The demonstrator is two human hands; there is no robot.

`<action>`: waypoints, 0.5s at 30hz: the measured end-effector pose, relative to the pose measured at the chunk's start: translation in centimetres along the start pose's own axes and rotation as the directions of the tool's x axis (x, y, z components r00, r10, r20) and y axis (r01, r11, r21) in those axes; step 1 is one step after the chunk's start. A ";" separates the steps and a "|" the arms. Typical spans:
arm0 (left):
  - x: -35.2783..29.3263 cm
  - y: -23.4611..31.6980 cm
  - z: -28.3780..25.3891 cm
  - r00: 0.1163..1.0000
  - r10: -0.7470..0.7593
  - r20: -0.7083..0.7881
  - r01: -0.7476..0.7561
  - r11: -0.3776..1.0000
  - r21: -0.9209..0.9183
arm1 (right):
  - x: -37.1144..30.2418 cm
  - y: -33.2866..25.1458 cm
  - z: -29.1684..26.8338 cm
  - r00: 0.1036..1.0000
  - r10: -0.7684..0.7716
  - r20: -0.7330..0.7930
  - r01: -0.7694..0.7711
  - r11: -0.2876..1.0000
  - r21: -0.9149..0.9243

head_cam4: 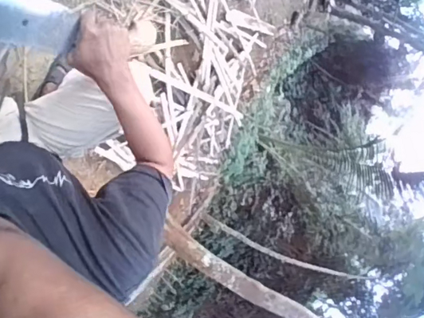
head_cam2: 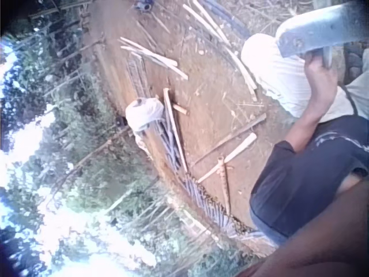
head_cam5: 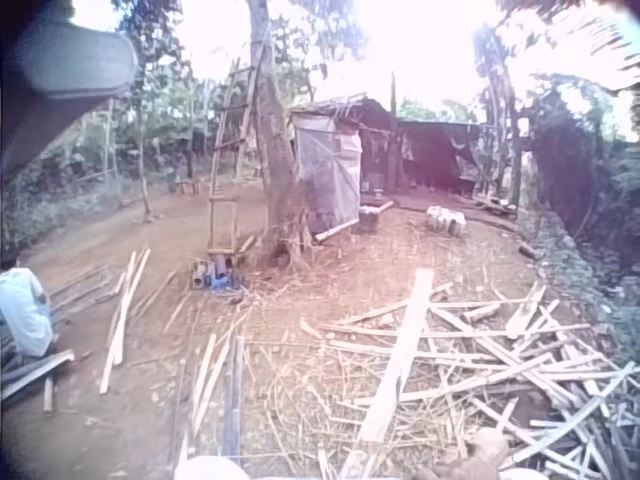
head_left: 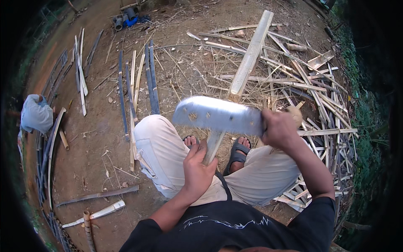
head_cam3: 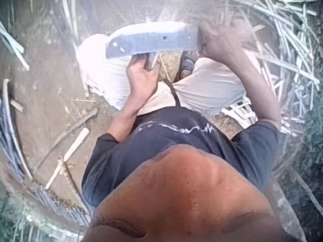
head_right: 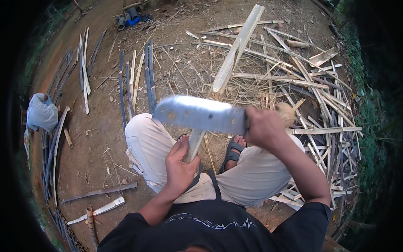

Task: The person uses a blade to shave and smooth several long strips of bamboo, holding the bamboo by hand and moving the blade along the surface while sitting on the ground.

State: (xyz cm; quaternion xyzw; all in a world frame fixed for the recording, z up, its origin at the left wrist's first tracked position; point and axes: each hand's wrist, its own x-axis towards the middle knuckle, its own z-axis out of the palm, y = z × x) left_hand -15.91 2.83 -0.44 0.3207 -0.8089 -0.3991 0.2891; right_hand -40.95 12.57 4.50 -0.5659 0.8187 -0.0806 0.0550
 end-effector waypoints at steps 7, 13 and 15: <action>-1.6 0.5 -2.5 0.976 -0.148 0.160 0.168 0.979 -0.115 | 4.2 7.2 -4.4 0.936 0.290 -0.199 -0.301 0.953 -0.029; -3.0 -0.2 -3.2 0.979 -0.154 0.134 0.166 0.983 -0.084 | 2.6 4.3 -2.2 0.996 0.041 -0.074 -0.047 0.995 -0.091; -4.1 -0.2 -4.4 0.968 -0.170 0.184 0.186 0.980 -0.073 | 4.5 9.4 -3.9 0.952 0.242 -0.187 -0.255 0.966 -0.047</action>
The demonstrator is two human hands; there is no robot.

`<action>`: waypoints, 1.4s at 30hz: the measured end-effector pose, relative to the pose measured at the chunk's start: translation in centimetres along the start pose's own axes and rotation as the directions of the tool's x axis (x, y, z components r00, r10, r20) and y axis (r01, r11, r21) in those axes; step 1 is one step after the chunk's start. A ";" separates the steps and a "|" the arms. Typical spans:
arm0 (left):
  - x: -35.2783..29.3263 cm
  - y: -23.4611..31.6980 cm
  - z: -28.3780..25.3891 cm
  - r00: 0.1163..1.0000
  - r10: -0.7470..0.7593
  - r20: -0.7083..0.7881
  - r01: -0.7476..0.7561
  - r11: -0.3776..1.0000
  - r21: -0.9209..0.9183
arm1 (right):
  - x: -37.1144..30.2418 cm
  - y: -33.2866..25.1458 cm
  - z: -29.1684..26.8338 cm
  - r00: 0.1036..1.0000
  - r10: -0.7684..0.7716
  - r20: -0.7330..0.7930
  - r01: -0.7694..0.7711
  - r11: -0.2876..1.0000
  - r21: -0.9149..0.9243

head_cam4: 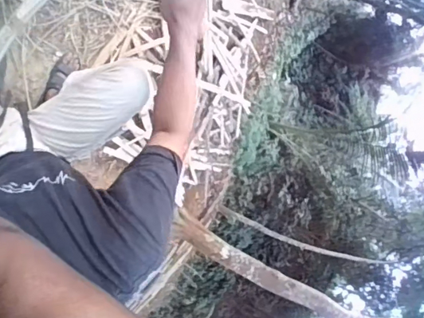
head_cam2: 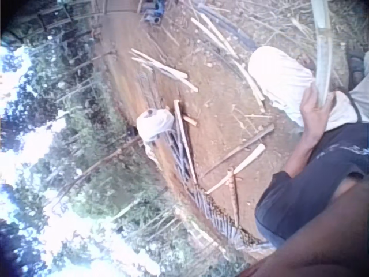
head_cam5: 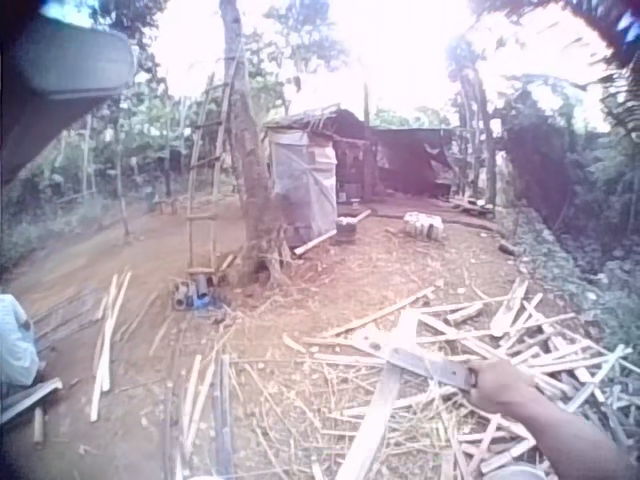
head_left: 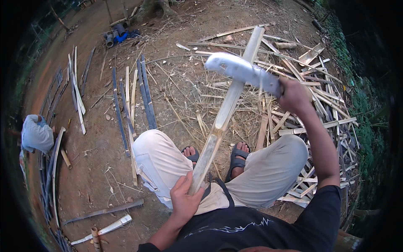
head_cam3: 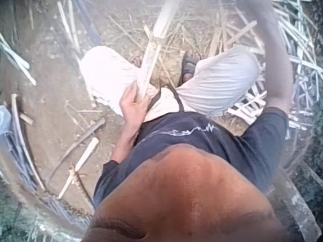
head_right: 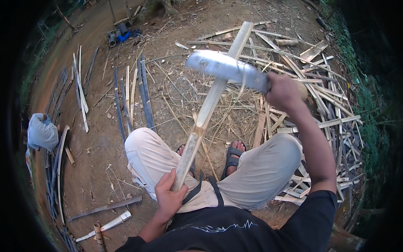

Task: The person uses a blade to shave and smooth several long strips of bamboo, holding the bamboo by hand and moving the blade along the surface while sitting on the ground.

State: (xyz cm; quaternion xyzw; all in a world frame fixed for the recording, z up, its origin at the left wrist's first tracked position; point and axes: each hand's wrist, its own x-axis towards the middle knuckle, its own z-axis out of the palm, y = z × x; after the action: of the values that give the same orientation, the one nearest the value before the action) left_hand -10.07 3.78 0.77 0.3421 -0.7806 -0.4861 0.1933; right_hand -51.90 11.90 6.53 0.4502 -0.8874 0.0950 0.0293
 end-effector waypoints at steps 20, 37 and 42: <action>10.8 1.8 3.4 0.992 0.123 0.032 -0.125 0.990 0.068 | 3.7 -5.2 3.0 0.894 0.353 0.276 -0.405 0.373 0.835; -0.2 -4.0 -2.6 0.809 -0.316 0.495 0.440 0.885 -0.154 | 8.5 -2.7 4.3 0.886 0.435 0.162 -0.116 -0.132 0.985; -1.9 -2.3 -4.1 0.590 -0.326 0.739 0.629 0.759 -0.167 | 10.9 0.5 3.4 0.911 0.384 0.150 -0.015 -0.333 0.943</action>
State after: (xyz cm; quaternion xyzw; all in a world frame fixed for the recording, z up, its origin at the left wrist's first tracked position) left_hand -5.33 1.93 0.66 0.2960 -0.5490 -0.7618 -0.1748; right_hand -58.70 2.90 4.64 0.1105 -0.5024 0.8183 -0.2564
